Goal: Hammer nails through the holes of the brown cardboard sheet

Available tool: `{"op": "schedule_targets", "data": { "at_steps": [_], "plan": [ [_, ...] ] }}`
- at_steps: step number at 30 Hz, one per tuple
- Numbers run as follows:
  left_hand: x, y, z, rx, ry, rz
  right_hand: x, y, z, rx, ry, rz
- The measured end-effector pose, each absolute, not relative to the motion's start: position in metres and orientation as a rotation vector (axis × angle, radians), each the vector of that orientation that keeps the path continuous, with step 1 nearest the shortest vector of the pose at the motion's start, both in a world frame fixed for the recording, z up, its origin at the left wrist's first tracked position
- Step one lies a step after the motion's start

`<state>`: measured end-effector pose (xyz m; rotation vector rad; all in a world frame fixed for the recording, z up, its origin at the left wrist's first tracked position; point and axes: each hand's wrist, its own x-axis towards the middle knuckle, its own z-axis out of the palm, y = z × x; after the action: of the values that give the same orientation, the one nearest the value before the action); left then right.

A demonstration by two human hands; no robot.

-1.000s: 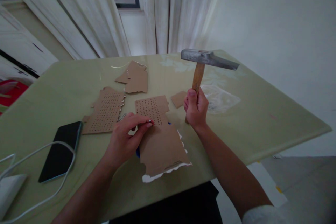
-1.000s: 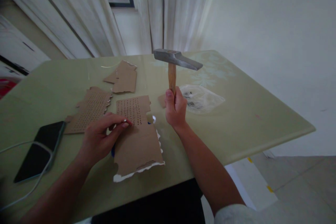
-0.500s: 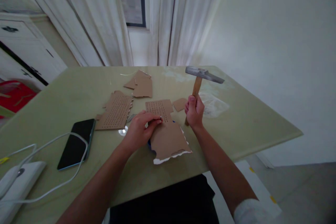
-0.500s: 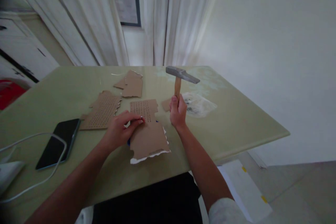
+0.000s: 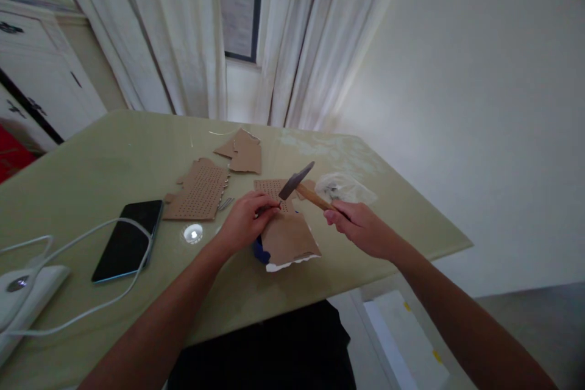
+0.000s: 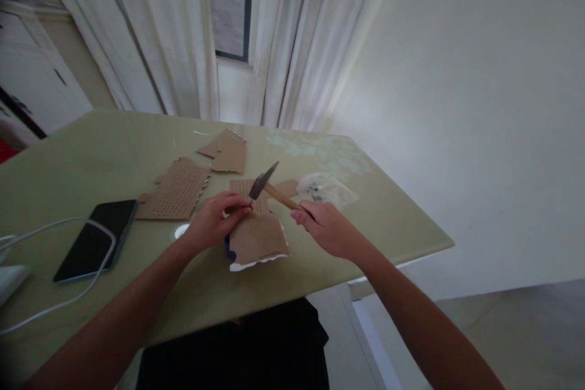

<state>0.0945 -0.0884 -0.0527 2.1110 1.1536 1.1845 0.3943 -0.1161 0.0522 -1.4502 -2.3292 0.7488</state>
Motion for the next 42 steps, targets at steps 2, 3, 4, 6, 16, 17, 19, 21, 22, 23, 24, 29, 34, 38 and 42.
{"op": "schedule_targets", "data": {
  "at_steps": [2,3,4,6,16,17,19,21,22,23,24,29,34,38,42],
  "plan": [
    [0.094,-0.089,-0.051,2.113,1.156,1.182,0.39,-0.122,0.067,-1.473,-2.439,0.634],
    [0.094,-0.089,-0.05,2.116,1.159,1.178,0.386,-0.125,0.072,-1.484,-2.471,0.601],
    [0.094,-0.09,-0.049,2.12,1.164,1.172,0.383,-0.127,0.076,-1.496,-2.491,0.578],
    [0.094,-0.09,-0.049,2.13,1.171,1.154,0.378,-0.129,0.08,-1.523,-2.516,0.561],
    [0.095,-0.087,-0.052,2.128,1.17,1.127,0.374,-0.127,0.087,-1.53,-2.512,0.545],
    [0.095,-0.087,-0.052,2.128,1.172,1.131,0.374,-0.127,0.087,-1.528,-2.527,0.538],
    [0.095,-0.087,-0.052,2.118,1.174,1.137,0.373,-0.128,0.089,-1.521,-2.526,0.523],
    [0.095,-0.087,-0.052,2.107,1.174,1.139,0.372,-0.129,0.091,-1.516,-2.475,0.526],
    [0.095,-0.087,-0.052,2.107,1.172,1.137,0.372,-0.13,0.091,-1.515,-2.447,0.532],
    [0.095,-0.087,-0.052,2.107,1.172,1.139,0.371,-0.13,0.09,-1.515,-2.428,0.54],
    [0.095,-0.087,-0.051,2.109,1.172,1.138,0.371,-0.131,0.089,-1.516,-2.426,0.548],
    [0.095,-0.088,-0.05,2.127,1.168,1.122,0.37,-0.132,0.088,-1.527,-2.538,0.533],
    [0.095,-0.088,-0.051,2.099,1.147,1.137,0.371,-0.134,0.095,-1.539,-2.435,0.518],
    [0.094,-0.088,-0.049,2.104,1.139,1.128,0.37,-0.133,0.089,-1.577,-2.49,0.562],
    [0.094,-0.088,-0.048,2.116,1.145,1.123,0.372,-0.133,0.089,-1.571,-2.512,0.582]
  ]
}}
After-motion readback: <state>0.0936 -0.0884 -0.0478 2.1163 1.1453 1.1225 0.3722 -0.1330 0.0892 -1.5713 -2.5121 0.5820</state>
